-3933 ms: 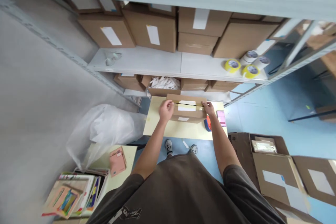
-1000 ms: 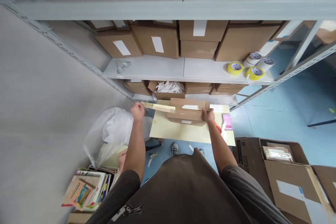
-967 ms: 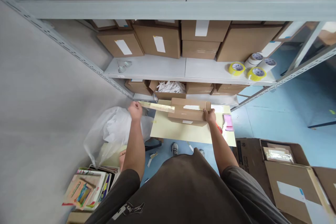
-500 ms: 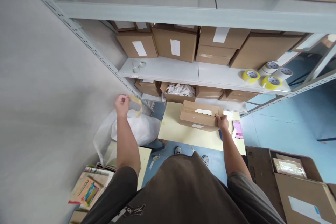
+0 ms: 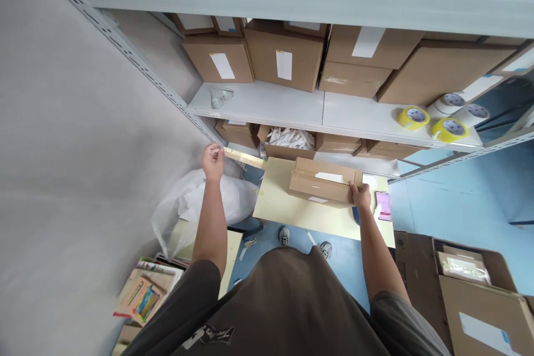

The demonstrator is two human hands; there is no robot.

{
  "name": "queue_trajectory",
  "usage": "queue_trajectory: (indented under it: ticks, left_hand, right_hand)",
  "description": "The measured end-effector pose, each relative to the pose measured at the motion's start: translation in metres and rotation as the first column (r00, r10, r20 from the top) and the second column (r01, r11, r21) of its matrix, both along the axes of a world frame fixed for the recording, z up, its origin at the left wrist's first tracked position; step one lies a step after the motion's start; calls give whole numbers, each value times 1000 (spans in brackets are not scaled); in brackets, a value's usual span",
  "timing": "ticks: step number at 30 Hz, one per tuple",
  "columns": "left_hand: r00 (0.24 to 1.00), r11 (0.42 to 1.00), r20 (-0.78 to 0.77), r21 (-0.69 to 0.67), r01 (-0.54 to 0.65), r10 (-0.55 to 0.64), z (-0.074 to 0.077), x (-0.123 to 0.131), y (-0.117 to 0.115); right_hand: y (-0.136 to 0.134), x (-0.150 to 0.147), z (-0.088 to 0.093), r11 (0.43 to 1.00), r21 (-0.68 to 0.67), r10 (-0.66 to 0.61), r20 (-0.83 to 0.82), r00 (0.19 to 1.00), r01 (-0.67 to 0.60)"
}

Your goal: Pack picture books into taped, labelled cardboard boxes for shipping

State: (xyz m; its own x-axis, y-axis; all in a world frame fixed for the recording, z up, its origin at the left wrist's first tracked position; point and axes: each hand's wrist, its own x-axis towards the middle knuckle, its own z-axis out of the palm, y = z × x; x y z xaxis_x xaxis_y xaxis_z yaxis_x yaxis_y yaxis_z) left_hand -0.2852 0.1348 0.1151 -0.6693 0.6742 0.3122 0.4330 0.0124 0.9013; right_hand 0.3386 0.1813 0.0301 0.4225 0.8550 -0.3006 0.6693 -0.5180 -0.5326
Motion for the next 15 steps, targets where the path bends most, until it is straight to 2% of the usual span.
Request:
queue_trajectory:
  ticks: [3, 5, 9, 12, 15]
  left_hand:
    - [989, 974, -87, -179, -137, 123, -31, 7, -1]
    - [983, 942, -137, -296, -158, 121, -55, 16, 0]
    - [976, 844, -214, -531, -81, -42, -99, 37, 2]
    - [972, 730, -171, -683, 0, -160, -130, 53, 1]
    - [973, 637, -101, -768, 55, -207, -163, 69, -4]
  right_hand:
    - [0, 0, 0, 1000, 1, -6, -19, 1000, 6]
    - [0, 0, 1, 1000, 6, -9, -41, 999, 9]
    - [0, -2, 4, 1000, 13, -25, -59, 998, 26]
    - [0, -2, 3, 999, 15, -43, -74, 996, 44]
    - [1, 2, -3, 999, 22, -42, -76, 996, 43]
